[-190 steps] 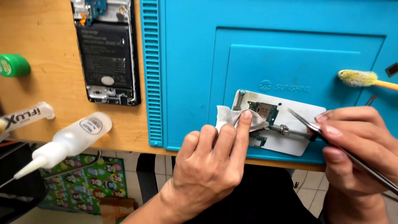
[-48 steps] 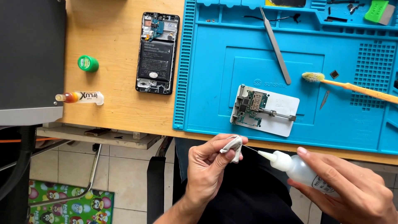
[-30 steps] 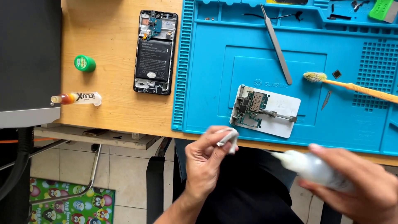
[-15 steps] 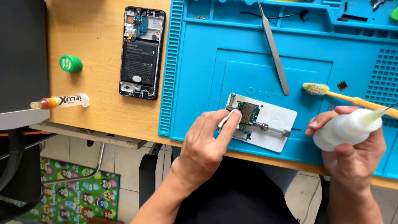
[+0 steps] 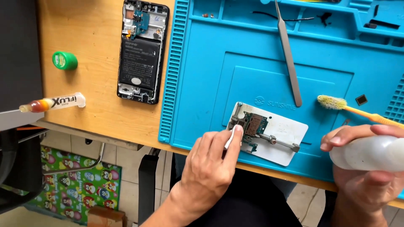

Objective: A technician repairs a mobile phone motherboard by using a heat gun and tweezers to work on components, then cleans the board with flux and a toothbrush.

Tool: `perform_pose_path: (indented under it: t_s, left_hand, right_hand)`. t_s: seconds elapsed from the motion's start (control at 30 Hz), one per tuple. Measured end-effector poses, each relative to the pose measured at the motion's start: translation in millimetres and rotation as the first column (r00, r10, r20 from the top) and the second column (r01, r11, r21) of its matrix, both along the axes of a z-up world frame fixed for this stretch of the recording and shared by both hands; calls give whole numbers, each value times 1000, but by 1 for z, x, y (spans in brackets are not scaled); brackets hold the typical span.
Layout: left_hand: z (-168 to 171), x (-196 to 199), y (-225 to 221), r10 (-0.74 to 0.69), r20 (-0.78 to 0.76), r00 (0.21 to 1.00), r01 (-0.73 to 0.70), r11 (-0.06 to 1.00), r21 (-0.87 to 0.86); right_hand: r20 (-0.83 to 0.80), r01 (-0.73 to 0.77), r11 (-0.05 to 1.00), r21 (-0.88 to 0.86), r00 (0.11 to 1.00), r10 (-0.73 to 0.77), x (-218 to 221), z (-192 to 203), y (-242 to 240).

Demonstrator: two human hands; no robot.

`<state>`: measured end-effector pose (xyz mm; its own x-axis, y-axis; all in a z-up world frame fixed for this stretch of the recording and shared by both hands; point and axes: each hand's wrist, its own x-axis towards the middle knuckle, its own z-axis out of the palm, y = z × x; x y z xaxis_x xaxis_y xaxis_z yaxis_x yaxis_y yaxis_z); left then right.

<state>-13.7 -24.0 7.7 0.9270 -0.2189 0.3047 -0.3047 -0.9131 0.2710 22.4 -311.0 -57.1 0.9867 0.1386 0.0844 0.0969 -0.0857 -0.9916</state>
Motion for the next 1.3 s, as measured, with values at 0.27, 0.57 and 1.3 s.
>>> perform_pose_path:
  t_s: [0.27, 0.57, 1.3]
  left_hand:
    - [-2, 5, 3, -13, 31, 999, 14, 1000, -17]
    - [0, 15, 7, -38, 44, 998, 40, 998, -45]
    - [6, 7, 24, -100, 48, 994, 108, 967, -229]
  right_hand:
    - [7, -57, 998, -28, 998, 57, -6, -11, -10]
    - [-15, -32, 999, -7, 999, 32, -1, -8, -5]
    - [233, -44, 993, -111, 970, 70, 30, 17, 18]
